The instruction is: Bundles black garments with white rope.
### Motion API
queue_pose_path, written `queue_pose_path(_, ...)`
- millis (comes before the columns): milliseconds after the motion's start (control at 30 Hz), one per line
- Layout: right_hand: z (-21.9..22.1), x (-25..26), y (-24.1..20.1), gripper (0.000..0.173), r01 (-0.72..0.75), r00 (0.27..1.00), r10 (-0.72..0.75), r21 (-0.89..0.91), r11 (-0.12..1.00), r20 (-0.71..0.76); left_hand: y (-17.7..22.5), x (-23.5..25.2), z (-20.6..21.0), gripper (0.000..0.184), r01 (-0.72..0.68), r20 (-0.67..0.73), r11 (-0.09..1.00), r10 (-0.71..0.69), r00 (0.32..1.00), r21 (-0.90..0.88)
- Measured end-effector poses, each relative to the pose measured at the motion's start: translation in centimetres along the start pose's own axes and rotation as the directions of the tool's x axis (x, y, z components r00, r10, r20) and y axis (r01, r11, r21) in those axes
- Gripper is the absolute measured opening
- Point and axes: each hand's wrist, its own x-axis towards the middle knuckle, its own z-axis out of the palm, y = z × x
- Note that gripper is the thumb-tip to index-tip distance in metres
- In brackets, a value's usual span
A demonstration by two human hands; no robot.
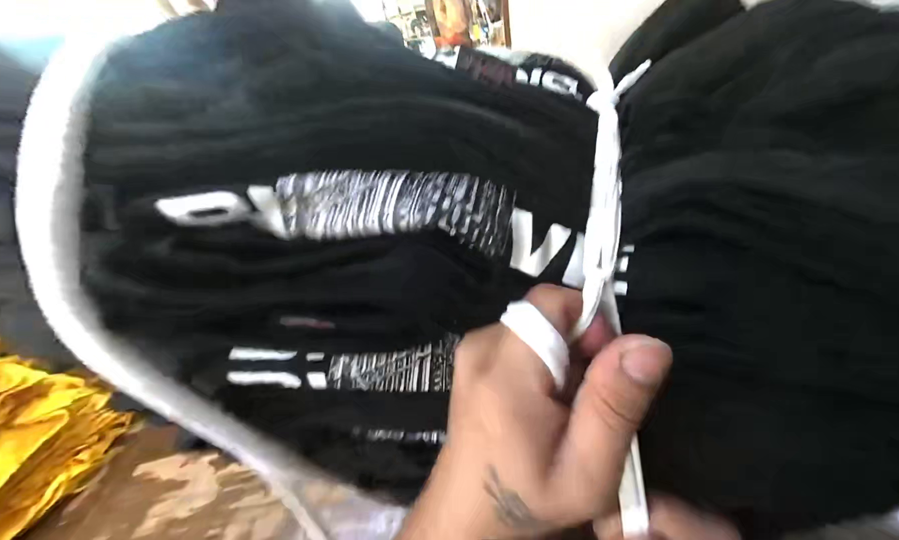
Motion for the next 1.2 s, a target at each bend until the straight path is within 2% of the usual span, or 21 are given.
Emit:
queue_pose_path(33, 0.5, 0.0, 0.3, 0.025, -0.008, 0.997, 0.003, -0.076, 0.997, -0.072, 0.2, -2.5, 0.2, 0.038, 0.063, -0.038, 0.997, -0.062, 0.997, 0.034)
queue_pose_path(67, 0.8, -0.1, 0.4, 0.027, -0.018, 0.994, 0.007, -0.106, 0.994, -0.109, 1.0, -5.8, 0.5, 0.036, 0.178, -0.071, 0.984, -0.178, 0.981, -0.007)
queue_pose_path(100, 1.4, -0.5, 0.2, 0.026, -0.048, 0.990, 0.030, -0.129, 0.990, -0.137, 1.9, -9.1, 0.9, 0.033, 0.284, -0.092, 0.953, -0.294, 0.951, -0.108)
queue_pose_path(133, 2.0, -1.6, 0.4, 0.026, -0.051, 0.987, 0.026, -0.158, 0.986, -0.156, 2.6, -11.4, 1.3, 0.032, 0.318, -0.110, 0.925, -0.346, 0.932, -0.209)
queue_pose_path(167, 2.3, -3.2, 1.0, 0.025, -0.010, 0.986, -0.023, -0.196, 0.981, -0.163, 3.0, -12.6, 1.5, 0.032, 0.305, -0.132, 0.912, -0.350, 0.927, -0.275)
queue_pose_path(233, 1.6, -6.2, 2.9, 0.016, 0.067, 0.987, -0.084, -0.126, 0.990, -0.137, 3.0, -12.9, 1.6, 0.037, 0.226, -0.143, 0.934, -0.273, 0.951, -0.276)
queue_pose_path(300, 2.7, -4.9, 2.1, 0.014, 0.050, 0.970, -0.068, -0.083, 0.995, -0.234, 2.2, -12.0, 1.1, 0.039, 0.158, -0.080, 0.956, -0.183, 0.980, -0.248)
queue_pose_path(333, 3.4, -3.1, 0.9, 0.022, 0.020, 0.962, -0.051, -0.117, 0.993, -0.267, 2.0, -12.1, 0.9, 0.040, 0.154, -0.066, 0.951, -0.178, 0.982, -0.269)
queue_pose_path(400, 4.3, -1.6, 0.1, 0.032, 0.022, 0.961, -0.056, -0.126, 0.992, -0.270, 3.3, -15.4, 0.8, 0.040, 0.237, -0.105, 0.908, -0.289, 0.952, -0.347)
queue_pose_path(467, 4.9, -1.4, 0.5, 0.033, 0.125, 0.971, -0.134, -0.056, 0.991, -0.199, 5.5, -19.8, 1.0, 0.038, 0.327, -0.104, 0.846, -0.403, 0.909, -0.420)
queue_pose_path(567, 5.3, -3.2, 0.2, 0.026, 0.147, 0.976, -0.140, 0.030, 0.989, -0.167, 6.3, -21.3, -0.4, 0.039, 0.359, -0.034, 0.866, -0.394, 0.918, -0.347)
queue_pose_path(633, 5.2, -3.3, 0.0, 0.026, 0.132, 0.974, -0.133, -0.020, 0.991, -0.183, 6.1, -21.1, -1.4, 0.038, 0.348, 0.016, 0.880, -0.363, 0.932, -0.322)
queue_pose_path(767, 6.1, -3.8, 0.6, 0.027, 0.167, 0.975, -0.153, 0.076, 0.983, -0.161, 10.8, -26.4, 0.5, 0.029, 0.439, -0.028, 0.705, -0.544, 0.838, -0.557)
queue_pose_path(867, 6.7, -4.3, -0.2, 0.027, 0.158, 0.981, -0.141, 0.128, 0.979, -0.134, 10.8, -27.4, -0.1, 0.029, 0.425, 0.014, 0.688, -0.517, 0.856, -0.588)
queue_pose_path(967, 7.5, -5.7, -0.2, 0.028, 0.088, 0.981, -0.049, 0.208, 0.974, -0.189, 13.0, -29.3, 0.9, 0.020, 0.438, 0.035, 0.558, -0.590, 0.807, -0.705)
queue_pose_path(1000, 7.1, -6.1, -0.4, 0.029, 0.055, 0.988, -0.022, 0.213, 0.975, -0.154, 13.0, -29.8, 1.8, 0.020, 0.424, 0.027, 0.526, -0.605, 0.796, -0.737)
queue_pose_path(1067, 6.3, -6.6, -2.2, 0.031, -0.115, 0.992, 0.121, 0.141, 0.983, -0.033, 12.2, -29.8, 1.8, 0.020, 0.458, 0.033, 0.540, -0.621, 0.783, -0.707)
queue_pose_path(1100, 5.4, -6.5, -4.2, 0.031, -0.245, 0.968, 0.244, 0.031, 0.969, 0.053, 12.1, -29.5, 1.8, 0.022, 0.484, 0.023, 0.564, -0.636, 0.772, -0.669)
queue_pose_path(1133, 4.3, -6.4, -6.7, 0.034, -0.361, 0.913, 0.378, -0.126, 0.924, 0.156, 12.2, -29.3, 1.8, 0.025, 0.507, 0.013, 0.582, -0.649, 0.761, -0.636)
queue_pose_path(1167, 3.2, -6.3, -9.2, 0.038, -0.406, 0.837, 0.492, -0.334, 0.851, 0.238, 12.7, -29.2, 1.9, 0.028, 0.530, 0.009, 0.604, -0.655, 0.756, -0.595)
queue_pose_path(1200, 2.6, -6.1, -11.7, 0.044, -0.377, 0.763, 0.588, -0.553, 0.743, 0.269, 13.4, -29.1, 1.8, 0.031, 0.548, 0.007, 0.628, -0.654, 0.757, -0.552)
